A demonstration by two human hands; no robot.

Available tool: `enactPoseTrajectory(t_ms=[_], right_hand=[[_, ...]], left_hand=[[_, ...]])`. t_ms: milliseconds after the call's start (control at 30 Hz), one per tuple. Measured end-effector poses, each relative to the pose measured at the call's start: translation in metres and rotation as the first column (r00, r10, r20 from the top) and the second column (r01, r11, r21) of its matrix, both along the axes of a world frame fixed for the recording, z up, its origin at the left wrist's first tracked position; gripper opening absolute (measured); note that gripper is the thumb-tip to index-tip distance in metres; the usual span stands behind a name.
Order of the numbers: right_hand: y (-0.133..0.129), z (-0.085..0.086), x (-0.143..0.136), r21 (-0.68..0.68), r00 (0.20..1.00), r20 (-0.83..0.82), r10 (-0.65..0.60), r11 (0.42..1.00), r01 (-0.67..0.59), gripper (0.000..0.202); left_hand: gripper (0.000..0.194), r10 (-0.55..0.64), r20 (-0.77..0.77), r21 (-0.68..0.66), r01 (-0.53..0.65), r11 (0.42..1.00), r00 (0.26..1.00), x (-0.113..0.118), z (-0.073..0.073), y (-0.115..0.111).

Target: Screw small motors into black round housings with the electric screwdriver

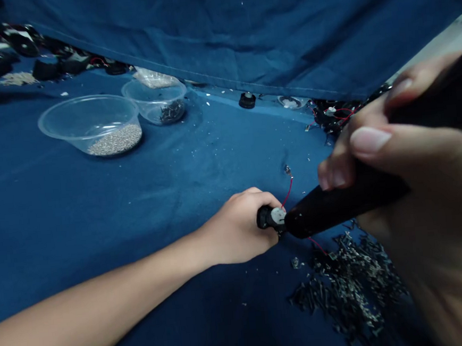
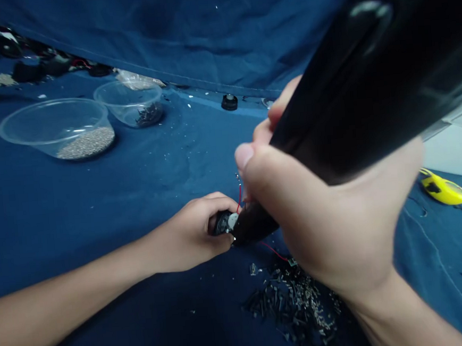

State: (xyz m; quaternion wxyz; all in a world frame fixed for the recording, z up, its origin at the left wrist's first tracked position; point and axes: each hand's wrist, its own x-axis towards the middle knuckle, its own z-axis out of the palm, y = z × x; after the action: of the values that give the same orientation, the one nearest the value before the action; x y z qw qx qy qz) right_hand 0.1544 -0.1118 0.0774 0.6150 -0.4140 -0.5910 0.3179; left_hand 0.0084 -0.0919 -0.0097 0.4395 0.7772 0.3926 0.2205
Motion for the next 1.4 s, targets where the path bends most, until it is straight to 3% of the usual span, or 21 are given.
enactPoseTrajectory(t_ms=[133,300,367,433,533,733,833,967,1067,1400], right_hand=[[0.004,-0.006,-0.002,0.095,0.999,-0.042,0.024,0.995,-0.020,0.024],[0.010,-0.004,0.001,0.097,0.982,-0.094,0.161,0.984,-0.152,0.052],[0.011,0.000,0.004,0.078,0.956,-0.157,0.246,0.968,-0.237,0.052],[0.011,0.003,0.007,0.047,0.896,-0.208,0.392,0.919,-0.391,0.043],[0.013,0.006,0.014,0.004,0.770,-0.214,0.601,0.789,-0.615,0.034],[0.018,0.005,0.020,-0.038,0.726,-0.182,0.663,0.733,-0.679,0.033],[0.015,0.004,0.015,-0.034,0.797,-0.159,0.582,0.804,-0.594,0.027],[0.005,0.002,0.002,-0.017,0.954,-0.143,0.265,0.963,-0.270,0.022],[0.000,0.000,-0.005,-0.003,0.981,-0.159,0.114,0.993,-0.116,0.021],[0.005,-0.002,-0.001,-0.005,0.963,-0.189,0.195,0.980,-0.199,0.024]], left_hand=[[0.024,0.013,-0.013,0.009,-0.013,1.000,1.000,0.000,0.000,0.000],[0.025,0.029,-0.021,0.012,-0.029,1.000,0.999,0.000,-0.002,0.000],[0.024,0.025,-0.013,0.016,-0.025,1.000,1.000,0.000,-0.002,0.000],[0.023,0.022,0.002,0.026,-0.022,0.999,1.000,0.000,-0.002,0.000],[0.024,0.020,0.005,0.027,-0.021,0.999,1.000,0.000,-0.001,0.000],[0.024,0.017,-0.021,0.000,-0.017,1.000,1.000,0.000,0.002,0.000],[0.024,0.012,-0.011,0.014,-0.011,1.000,1.000,-0.001,0.002,0.001],[0.025,0.003,-0.015,0.024,-0.003,1.000,1.000,-0.002,0.002,0.001],[0.025,0.000,-0.027,0.027,0.001,1.000,1.000,-0.002,0.003,0.000],[0.024,0.002,-0.028,0.008,-0.002,1.000,1.000,-0.003,0.002,0.001]])
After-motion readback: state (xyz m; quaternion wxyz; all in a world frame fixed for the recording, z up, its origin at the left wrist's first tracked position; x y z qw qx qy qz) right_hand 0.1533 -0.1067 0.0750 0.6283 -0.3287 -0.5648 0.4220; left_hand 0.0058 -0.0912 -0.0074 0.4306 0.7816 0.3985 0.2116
